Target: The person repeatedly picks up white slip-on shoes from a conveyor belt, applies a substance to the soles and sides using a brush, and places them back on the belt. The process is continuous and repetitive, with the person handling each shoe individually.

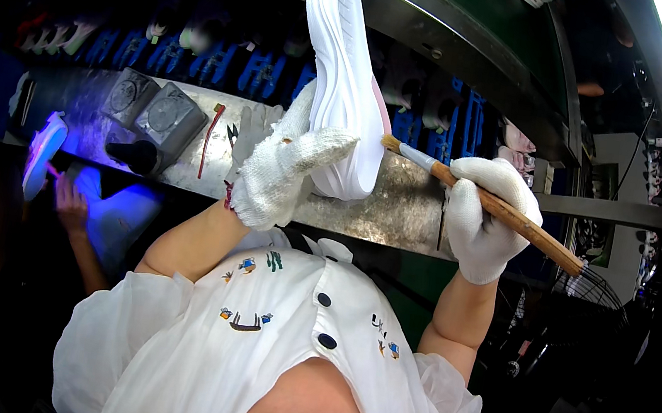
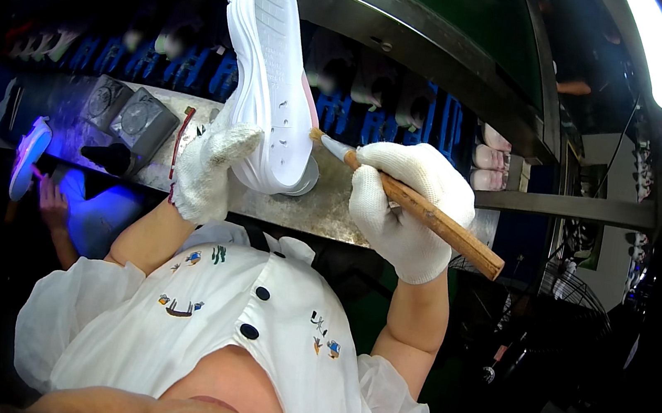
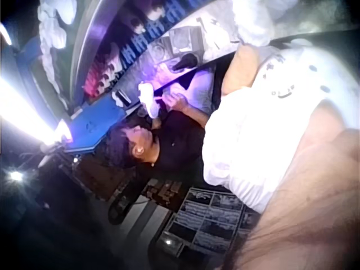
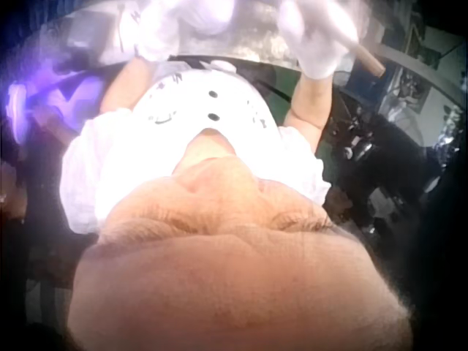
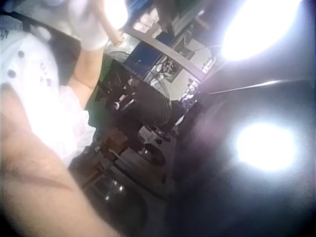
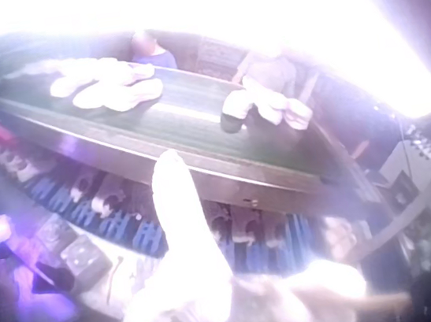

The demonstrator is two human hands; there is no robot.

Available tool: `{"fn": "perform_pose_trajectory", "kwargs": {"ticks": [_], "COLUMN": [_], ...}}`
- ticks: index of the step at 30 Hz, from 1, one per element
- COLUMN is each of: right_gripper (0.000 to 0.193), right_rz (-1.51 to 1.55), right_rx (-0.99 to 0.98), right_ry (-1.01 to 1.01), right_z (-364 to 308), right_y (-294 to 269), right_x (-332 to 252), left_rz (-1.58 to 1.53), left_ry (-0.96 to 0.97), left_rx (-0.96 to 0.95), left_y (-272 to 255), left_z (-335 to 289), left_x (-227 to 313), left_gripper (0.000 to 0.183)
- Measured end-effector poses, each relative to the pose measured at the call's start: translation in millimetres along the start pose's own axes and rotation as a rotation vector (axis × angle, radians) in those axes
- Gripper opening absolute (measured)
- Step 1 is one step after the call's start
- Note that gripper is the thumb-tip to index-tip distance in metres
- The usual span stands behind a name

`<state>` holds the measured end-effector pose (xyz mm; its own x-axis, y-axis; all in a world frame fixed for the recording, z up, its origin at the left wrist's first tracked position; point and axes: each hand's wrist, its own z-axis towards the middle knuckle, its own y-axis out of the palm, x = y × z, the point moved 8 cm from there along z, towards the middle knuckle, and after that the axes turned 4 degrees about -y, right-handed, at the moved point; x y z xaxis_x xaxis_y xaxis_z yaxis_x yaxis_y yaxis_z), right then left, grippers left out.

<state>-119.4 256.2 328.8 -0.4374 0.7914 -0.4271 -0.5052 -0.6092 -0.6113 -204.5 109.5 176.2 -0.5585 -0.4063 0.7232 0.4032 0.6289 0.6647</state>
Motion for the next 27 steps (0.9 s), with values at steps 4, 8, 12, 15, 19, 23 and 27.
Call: {"fn": "perform_pose_trajectory", "kwargs": {"ticks": [4, 8, 12, 15, 19, 23, 27], "right_gripper": [0.014, 0.012, 0.021, 0.024, 0.02, 0.017, 0.019], "right_rz": [0.015, 0.204, 0.318, 0.355, 0.307, 0.299, 0.29], "right_rx": [0.032, 0.308, 0.526, 0.66, 0.667, 0.648, 0.673], "right_ry": [-0.011, 0.06, 0.184, 0.326, 0.423, 0.559, 0.617], "right_z": [-6.6, -23.2, -44.1, -64.3, -83.3, -101.1, -110.1], "right_y": [-7.5, -27.7, -40.7, -42.8, -38.5, -32.8, -29.9], "right_x": [-1.3, 2.8, 17.9, 33.5, 45.0, 57.3, 65.2], "left_rz": [-0.099, -0.5, -0.714, -0.744, -0.697, -0.615, -0.528], "left_ry": [0.047, 0.047, -0.003, -0.01, -0.026, -0.063, -0.025], "left_rx": [-0.005, -0.314, -0.468, -0.406, -0.415, -0.513, -0.689], "left_y": [-6.6, -2.2, -1.4, -0.6, 6.1, 9.4, 16.1], "left_z": [-0.9, 6.2, 8.8, 13.6, 22.6, 52.1, 137.3], "left_x": [5.3, 22.2, 47.7, 62.6, 71.9, 92.4, 180.3], "left_gripper": [0.077, 0.078, 0.085, 0.087, 0.09, 0.088, 0.087]}}
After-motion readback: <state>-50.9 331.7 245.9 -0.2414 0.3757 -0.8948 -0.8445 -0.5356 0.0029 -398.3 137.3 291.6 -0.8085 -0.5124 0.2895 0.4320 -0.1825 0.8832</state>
